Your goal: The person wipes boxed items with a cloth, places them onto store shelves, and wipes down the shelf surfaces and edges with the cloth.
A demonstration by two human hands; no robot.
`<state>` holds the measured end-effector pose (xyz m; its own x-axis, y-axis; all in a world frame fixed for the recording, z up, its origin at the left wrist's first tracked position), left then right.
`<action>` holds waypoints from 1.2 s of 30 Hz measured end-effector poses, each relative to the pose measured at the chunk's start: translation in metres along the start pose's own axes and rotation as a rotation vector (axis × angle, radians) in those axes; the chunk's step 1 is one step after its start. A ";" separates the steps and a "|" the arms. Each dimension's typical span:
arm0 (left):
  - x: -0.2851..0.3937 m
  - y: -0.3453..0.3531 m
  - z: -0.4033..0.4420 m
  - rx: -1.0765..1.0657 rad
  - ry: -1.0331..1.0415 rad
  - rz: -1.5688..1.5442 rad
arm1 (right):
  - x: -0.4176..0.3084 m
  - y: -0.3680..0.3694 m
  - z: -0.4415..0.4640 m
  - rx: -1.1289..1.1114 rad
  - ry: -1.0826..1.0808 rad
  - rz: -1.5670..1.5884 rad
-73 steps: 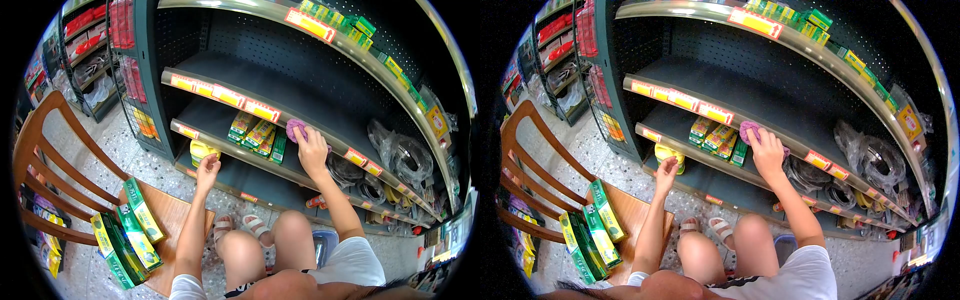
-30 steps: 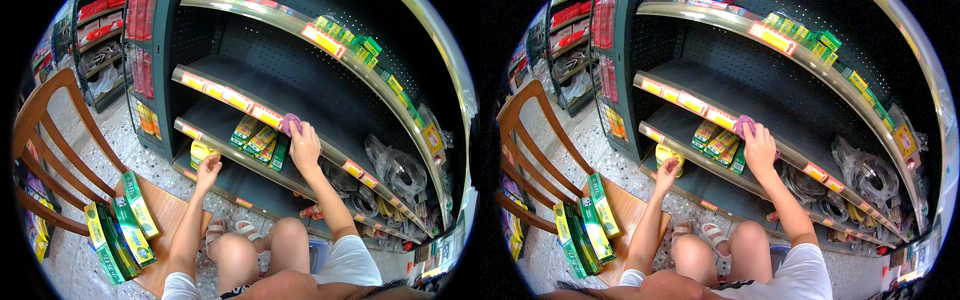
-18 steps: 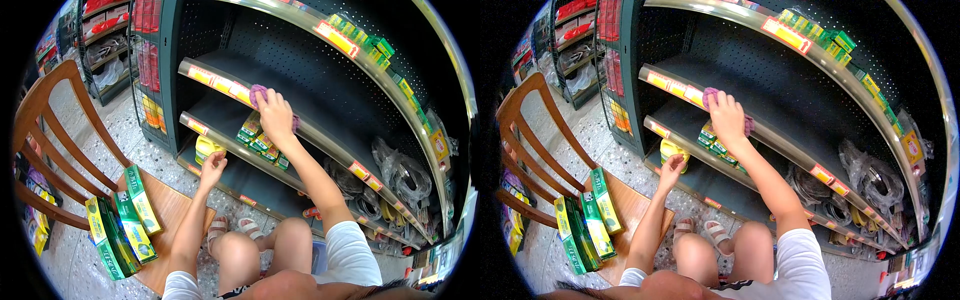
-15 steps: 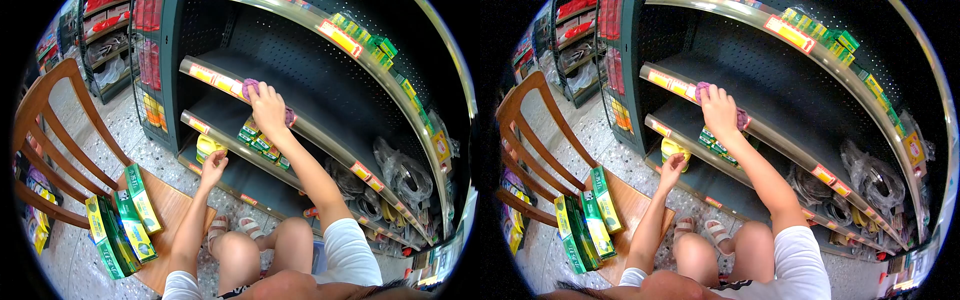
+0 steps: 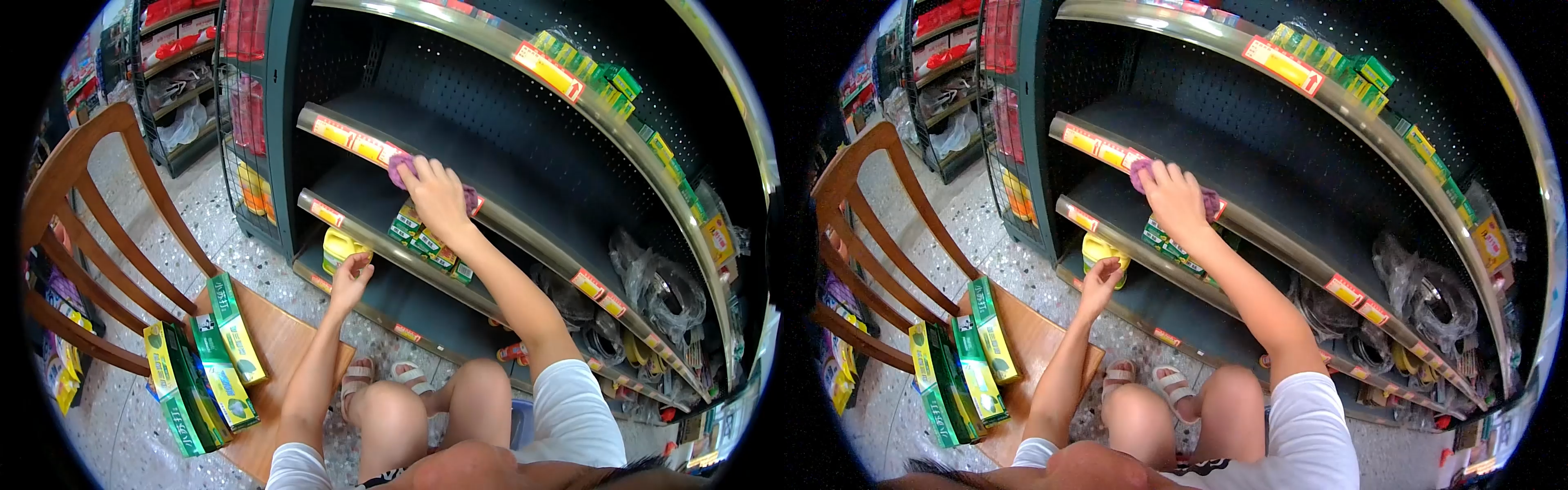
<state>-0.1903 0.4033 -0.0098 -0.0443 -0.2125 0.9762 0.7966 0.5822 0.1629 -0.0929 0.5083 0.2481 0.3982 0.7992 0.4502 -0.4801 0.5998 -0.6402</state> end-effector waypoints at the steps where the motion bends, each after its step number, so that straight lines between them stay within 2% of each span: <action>1: -0.002 0.000 0.001 0.007 0.007 -0.019 | 0.002 -0.005 -0.009 -0.015 -0.002 -0.010; 12: -0.006 0.001 0.002 0.007 0.013 -0.020 | 0.027 -0.035 -0.074 -0.038 0.004 -0.102; 25: 0.001 0.003 0.000 -0.019 -0.006 0.014 | -0.023 0.027 0.013 0.115 -0.058 -0.098; 28: 0.001 0.003 -0.001 -0.022 0.023 0.007 | -0.034 0.039 0.031 0.066 -0.042 -0.076; 32: 0.000 0.004 -0.001 -0.027 0.005 -0.016 | -0.040 0.048 0.044 0.161 -0.070 -0.075; 36: 0.001 0.002 0.000 -0.028 -0.016 -0.006 | -0.033 0.040 0.037 0.091 -0.110 -0.072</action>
<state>-0.1890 0.4040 -0.0081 -0.0586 -0.2038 0.9772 0.8127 0.5587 0.1653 -0.1543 0.5072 0.2304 0.3484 0.7505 0.5616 -0.5245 0.6526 -0.5468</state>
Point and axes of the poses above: each hand's wrist, its own z-axis towards the middle knuckle, its own y-axis out of the palm, x = y × z, the point moved 2 cm from there along z, towards the middle knuckle, and after that the axes turned 1 degree about x, right-handed, at the moved point
